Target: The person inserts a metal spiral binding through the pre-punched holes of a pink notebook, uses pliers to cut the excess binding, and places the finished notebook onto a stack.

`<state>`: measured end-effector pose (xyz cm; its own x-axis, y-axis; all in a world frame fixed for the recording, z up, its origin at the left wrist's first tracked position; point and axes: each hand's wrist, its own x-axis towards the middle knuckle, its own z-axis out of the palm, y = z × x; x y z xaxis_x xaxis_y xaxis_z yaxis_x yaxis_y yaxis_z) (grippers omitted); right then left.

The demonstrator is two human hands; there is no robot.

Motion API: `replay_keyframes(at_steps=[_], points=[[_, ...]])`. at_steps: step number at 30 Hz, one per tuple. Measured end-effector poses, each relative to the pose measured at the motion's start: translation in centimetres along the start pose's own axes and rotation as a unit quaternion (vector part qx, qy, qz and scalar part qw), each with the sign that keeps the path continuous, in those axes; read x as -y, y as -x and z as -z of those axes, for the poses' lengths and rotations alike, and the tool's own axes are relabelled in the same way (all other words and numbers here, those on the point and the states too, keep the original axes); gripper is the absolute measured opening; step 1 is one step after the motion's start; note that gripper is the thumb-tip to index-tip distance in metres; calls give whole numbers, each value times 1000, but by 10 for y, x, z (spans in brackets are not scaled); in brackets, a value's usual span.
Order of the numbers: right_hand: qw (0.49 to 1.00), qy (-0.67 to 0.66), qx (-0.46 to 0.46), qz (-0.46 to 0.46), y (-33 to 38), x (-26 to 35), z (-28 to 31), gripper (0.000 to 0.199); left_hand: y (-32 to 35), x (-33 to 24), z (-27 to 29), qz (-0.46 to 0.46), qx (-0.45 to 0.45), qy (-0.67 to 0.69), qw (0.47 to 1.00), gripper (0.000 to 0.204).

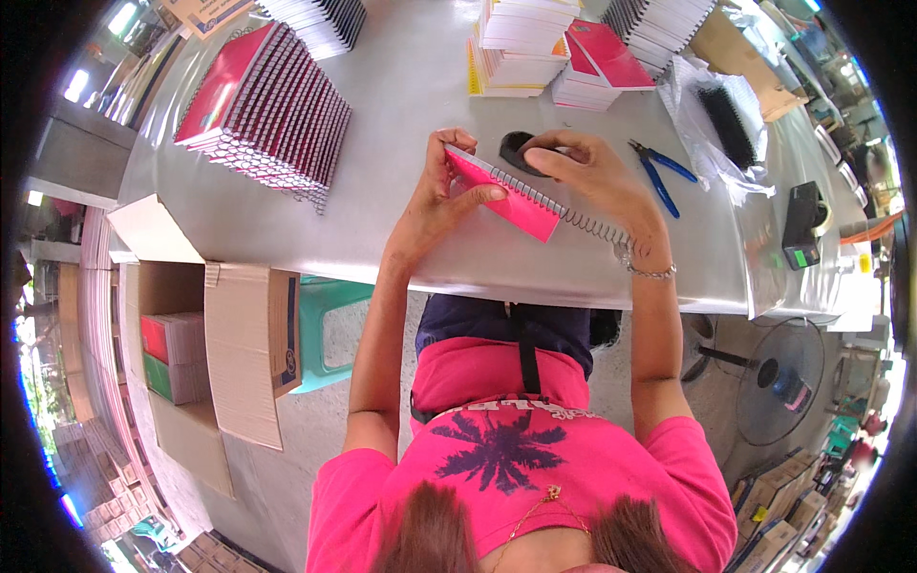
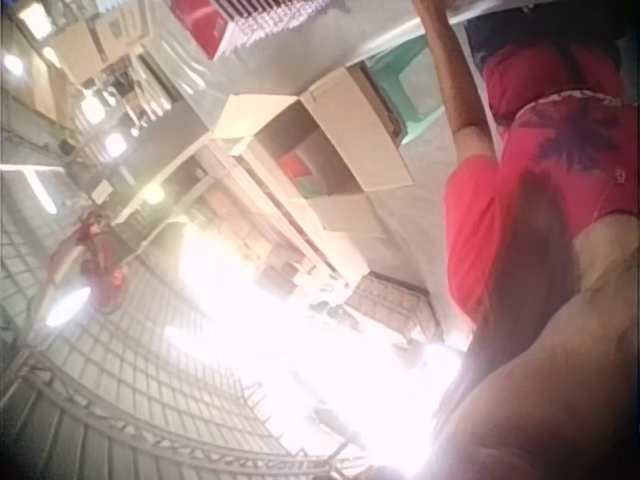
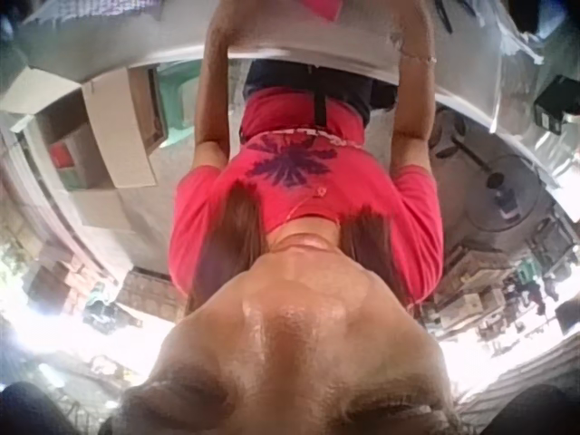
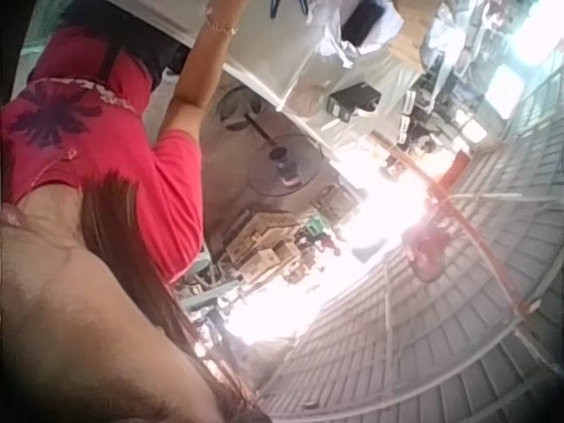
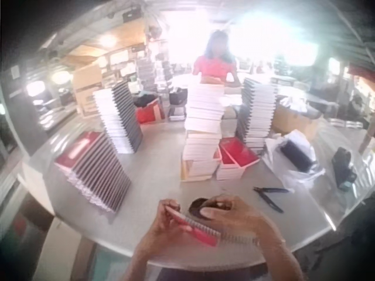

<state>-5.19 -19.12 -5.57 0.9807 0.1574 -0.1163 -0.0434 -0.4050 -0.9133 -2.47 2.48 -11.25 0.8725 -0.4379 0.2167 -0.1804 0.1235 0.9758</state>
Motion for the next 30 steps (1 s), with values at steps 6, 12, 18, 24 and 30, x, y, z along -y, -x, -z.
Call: replay_keyframes(at_steps=[6,12,18,24,30], points=[[915,353,-138,138,7,-33,-7,39,4,-9,0,81,10,60,995,42],[971,207,-21,116,2,-25,6,49,6,-7,3,76,31,70,994,33],[976,-139,155,56,15,13,20,45,7,-1,5,45,36,13,998,28],[984,-151,83,37,7,20,5,50,7,3,6,39,25,21,999,26],[989,-87,118,-21,7,11,5,49,8,-2,6,53,23,37,998,26]])
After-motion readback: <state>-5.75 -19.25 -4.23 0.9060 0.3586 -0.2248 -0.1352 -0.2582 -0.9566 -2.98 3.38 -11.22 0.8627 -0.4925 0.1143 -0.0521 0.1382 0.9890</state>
